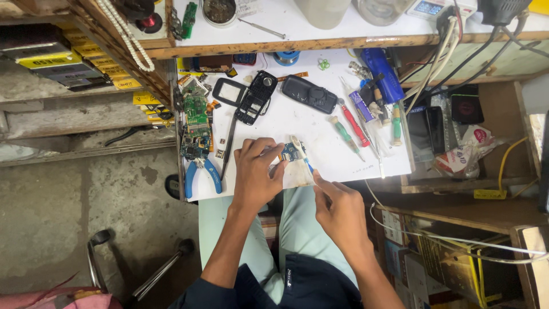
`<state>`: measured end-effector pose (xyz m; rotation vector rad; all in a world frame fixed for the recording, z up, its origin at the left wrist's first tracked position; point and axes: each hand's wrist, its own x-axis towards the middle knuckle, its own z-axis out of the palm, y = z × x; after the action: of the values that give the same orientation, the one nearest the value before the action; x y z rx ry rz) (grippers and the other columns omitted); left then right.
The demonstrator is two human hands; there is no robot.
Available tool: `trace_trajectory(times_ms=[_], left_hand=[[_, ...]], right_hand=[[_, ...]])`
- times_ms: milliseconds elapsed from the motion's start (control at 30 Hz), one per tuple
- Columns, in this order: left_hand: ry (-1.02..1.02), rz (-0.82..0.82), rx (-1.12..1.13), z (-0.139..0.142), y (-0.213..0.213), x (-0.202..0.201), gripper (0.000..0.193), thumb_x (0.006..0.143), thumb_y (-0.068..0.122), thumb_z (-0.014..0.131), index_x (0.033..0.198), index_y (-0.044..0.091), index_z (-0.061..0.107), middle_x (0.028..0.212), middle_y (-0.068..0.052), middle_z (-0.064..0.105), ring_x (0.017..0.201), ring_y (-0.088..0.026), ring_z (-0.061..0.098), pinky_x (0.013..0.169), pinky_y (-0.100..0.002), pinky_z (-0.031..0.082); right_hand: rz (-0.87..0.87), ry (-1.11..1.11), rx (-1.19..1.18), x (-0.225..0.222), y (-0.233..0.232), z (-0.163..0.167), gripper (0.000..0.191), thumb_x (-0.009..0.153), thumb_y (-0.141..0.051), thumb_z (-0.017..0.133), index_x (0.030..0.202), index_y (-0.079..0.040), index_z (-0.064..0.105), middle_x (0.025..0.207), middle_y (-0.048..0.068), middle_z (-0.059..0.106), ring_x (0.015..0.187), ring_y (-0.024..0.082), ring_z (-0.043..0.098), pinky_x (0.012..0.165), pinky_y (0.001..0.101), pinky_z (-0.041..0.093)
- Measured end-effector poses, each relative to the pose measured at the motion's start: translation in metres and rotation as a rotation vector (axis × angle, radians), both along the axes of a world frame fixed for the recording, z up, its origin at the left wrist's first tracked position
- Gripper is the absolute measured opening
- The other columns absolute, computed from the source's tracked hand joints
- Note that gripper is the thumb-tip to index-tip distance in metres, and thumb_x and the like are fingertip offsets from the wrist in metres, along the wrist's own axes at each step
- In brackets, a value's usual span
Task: The person cleans a small circuit board with a toothbrush, adjusts a wire on the board, then holds the board against a roll of blue tape while soldering it with a soldering iron. They set the iron down and pick up pliers near the end.
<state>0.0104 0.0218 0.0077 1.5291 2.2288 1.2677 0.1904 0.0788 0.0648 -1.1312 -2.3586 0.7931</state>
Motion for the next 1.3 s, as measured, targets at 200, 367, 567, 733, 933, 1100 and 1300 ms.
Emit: trace_trajectory(times_ms=[200, 367, 567, 733, 933, 1100, 1300], left_hand=[[-0.023, 0.007, -0.002, 0.0, 0.0, 0.001, 0.037, 0.075, 0.011, 0.082, 0.111, 0.006, 0.078, 0.112, -0.002, 0.065, 0.105, -0.024, 0.056, 0.086, -0.042, 0.037], [-0.013, 0.007, 0.002, -0.001, -0.001, 0.0, 0.038, 0.074, 0.01, 0.082, 0.111, 0.004, 0.077, 0.113, -0.003, 0.064, 0.105, -0.025, 0.056, 0.085, -0.042, 0.038], [-0.019, -0.011, -0.005, 0.001, 0.0, -0.002, 0.037, 0.075, 0.01, 0.082, 0.112, 0.004, 0.077, 0.112, -0.003, 0.065, 0.105, -0.024, 0.056, 0.085, -0.042, 0.037], [-0.015, 0.0, -0.008, 0.001, 0.0, -0.001, 0.037, 0.075, 0.01, 0.082, 0.111, 0.004, 0.077, 0.112, -0.002, 0.065, 0.105, -0.025, 0.056, 0.085, -0.042, 0.037], [-0.017, 0.008, 0.0, -0.002, 0.0, 0.001, 0.038, 0.074, 0.01, 0.082, 0.111, 0.005, 0.076, 0.113, -0.003, 0.064, 0.106, -0.025, 0.055, 0.085, -0.042, 0.038], [-0.008, 0.0, 0.001, -0.003, 0.0, 0.001, 0.038, 0.075, 0.01, 0.082, 0.113, 0.005, 0.076, 0.115, -0.003, 0.064, 0.108, -0.025, 0.055, 0.085, -0.042, 0.039], [-0.021, -0.011, 0.005, -0.001, -0.001, -0.001, 0.038, 0.075, 0.01, 0.082, 0.112, 0.004, 0.076, 0.114, -0.003, 0.065, 0.107, -0.026, 0.055, 0.085, -0.042, 0.039]], right_hand=[[-0.023, -0.077, -0.005, 0.01, -0.005, -0.006, 0.033, 0.088, -0.004, 0.07, 0.121, -0.003, 0.074, 0.064, 0.015, 0.061, 0.045, 0.027, 0.054, 0.047, 0.0405, 0.043], [-0.047, -0.073, -0.037, 0.029, -0.022, -0.006, 0.033, 0.086, -0.004, 0.071, 0.119, -0.004, 0.074, 0.061, 0.014, 0.06, 0.045, 0.027, 0.053, 0.046, 0.0399, 0.042], [-0.046, -0.042, -0.087, 0.014, -0.015, -0.01, 0.033, 0.086, -0.004, 0.07, 0.119, -0.004, 0.074, 0.067, 0.013, 0.066, 0.043, 0.024, 0.055, 0.044, 0.0378, 0.043], [0.002, -0.044, -0.019, -0.001, -0.007, -0.015, 0.034, 0.087, -0.004, 0.071, 0.12, -0.005, 0.074, 0.07, 0.014, 0.067, 0.045, 0.026, 0.056, 0.046, 0.0381, 0.044], [0.004, -0.051, -0.024, 0.024, -0.025, -0.011, 0.035, 0.085, -0.004, 0.07, 0.12, -0.005, 0.073, 0.066, 0.013, 0.065, 0.047, 0.027, 0.058, 0.046, 0.0387, 0.044], [-0.026, -0.124, -0.111, 0.024, -0.028, -0.012, 0.035, 0.086, -0.004, 0.07, 0.12, -0.006, 0.074, 0.062, 0.014, 0.063, 0.043, 0.028, 0.055, 0.044, 0.0406, 0.043], [0.016, -0.023, -0.001, -0.006, -0.01, -0.017, 0.033, 0.087, -0.003, 0.069, 0.121, -0.003, 0.073, 0.068, 0.015, 0.064, 0.046, 0.028, 0.057, 0.048, 0.0401, 0.044]])
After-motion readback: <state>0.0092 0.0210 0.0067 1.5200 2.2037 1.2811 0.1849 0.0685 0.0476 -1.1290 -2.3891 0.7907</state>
